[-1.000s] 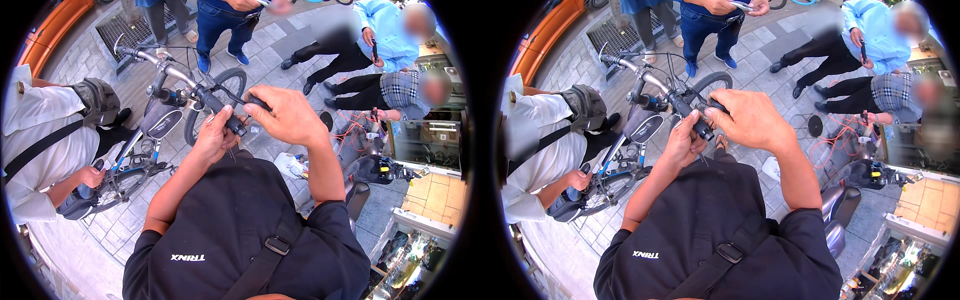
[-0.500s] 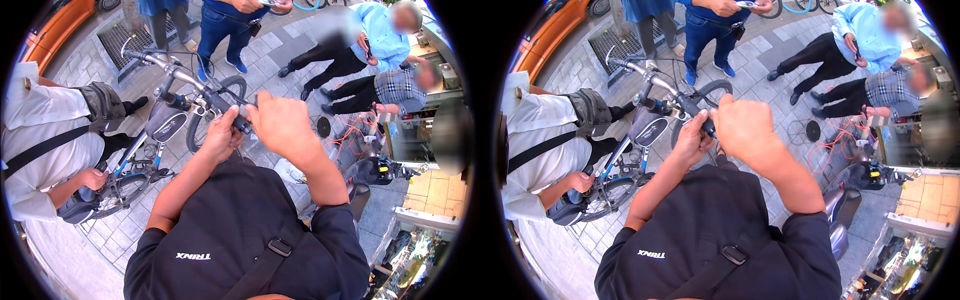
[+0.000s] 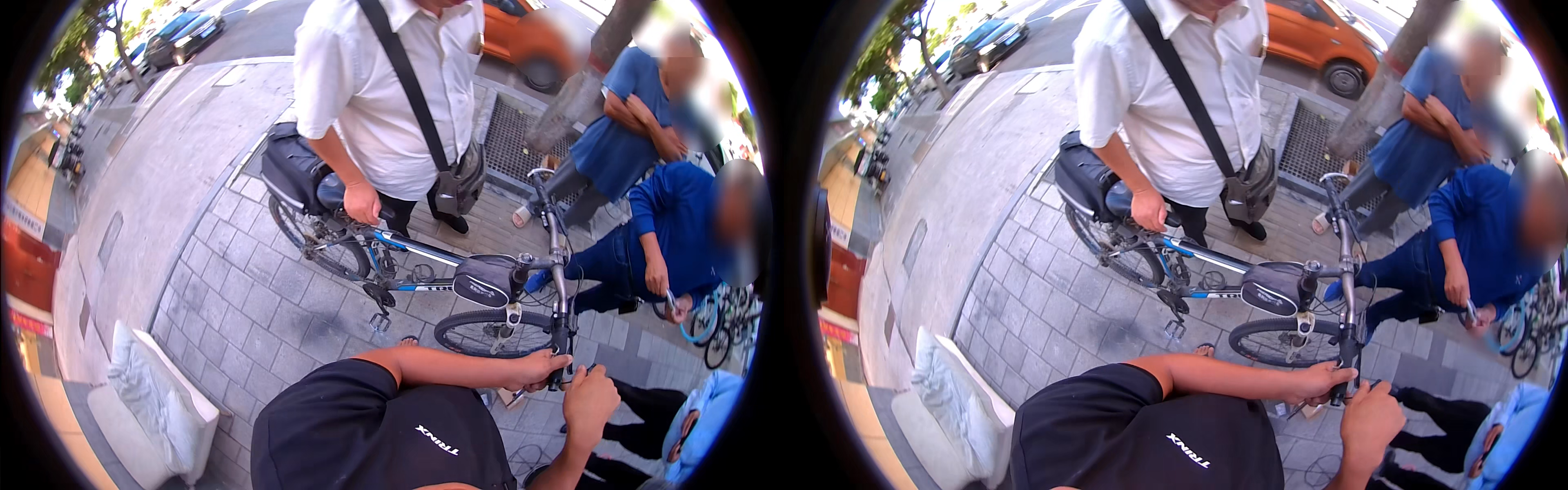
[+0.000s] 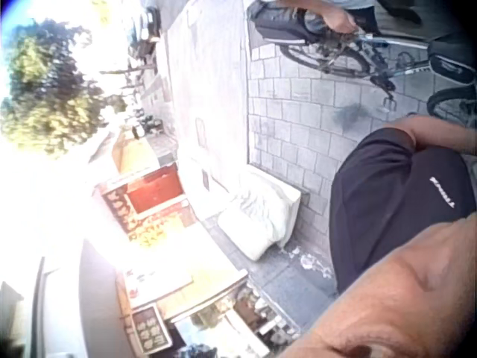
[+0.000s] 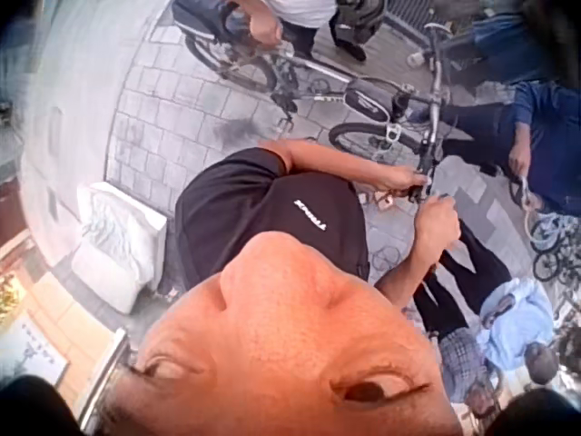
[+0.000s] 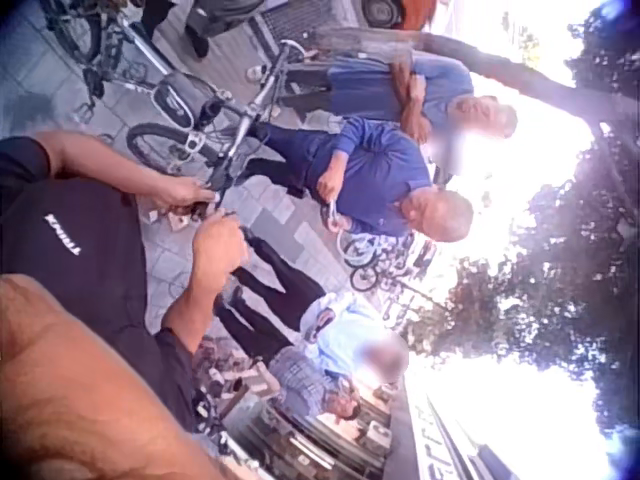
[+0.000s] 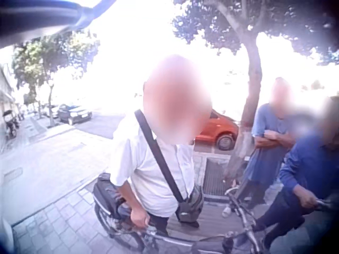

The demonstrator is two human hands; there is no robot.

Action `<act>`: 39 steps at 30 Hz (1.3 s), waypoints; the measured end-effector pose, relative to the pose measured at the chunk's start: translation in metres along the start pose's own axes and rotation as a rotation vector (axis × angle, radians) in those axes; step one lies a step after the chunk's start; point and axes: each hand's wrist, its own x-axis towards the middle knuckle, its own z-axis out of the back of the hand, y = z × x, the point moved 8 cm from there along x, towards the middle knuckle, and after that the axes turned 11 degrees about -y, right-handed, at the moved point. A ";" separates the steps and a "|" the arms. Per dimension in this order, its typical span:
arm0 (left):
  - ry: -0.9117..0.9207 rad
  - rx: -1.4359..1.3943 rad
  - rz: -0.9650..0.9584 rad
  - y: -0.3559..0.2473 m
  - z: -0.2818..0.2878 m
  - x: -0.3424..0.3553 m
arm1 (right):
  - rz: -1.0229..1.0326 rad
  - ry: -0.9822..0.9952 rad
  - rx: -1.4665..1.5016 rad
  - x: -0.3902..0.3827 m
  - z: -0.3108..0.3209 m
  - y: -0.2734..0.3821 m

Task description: The person repairs a bicycle handlebar on a sidewalk, using a screwdriver to tighten components and adjusting the grip and brake lever. The person works on the handlebar stem and brake assembly while several bystanders observe.

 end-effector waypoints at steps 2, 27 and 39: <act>-0.025 0.013 -0.078 -0.003 -0.003 -0.003 | 0.065 -0.029 0.037 0.001 -0.005 0.003; -0.183 0.005 -0.274 0.007 -0.009 0.004 | 0.212 -0.120 0.178 0.003 -0.013 -0.015; -0.153 -0.001 -0.224 -0.002 -0.007 -0.001 | 0.492 -0.041 0.401 0.022 -0.016 -0.024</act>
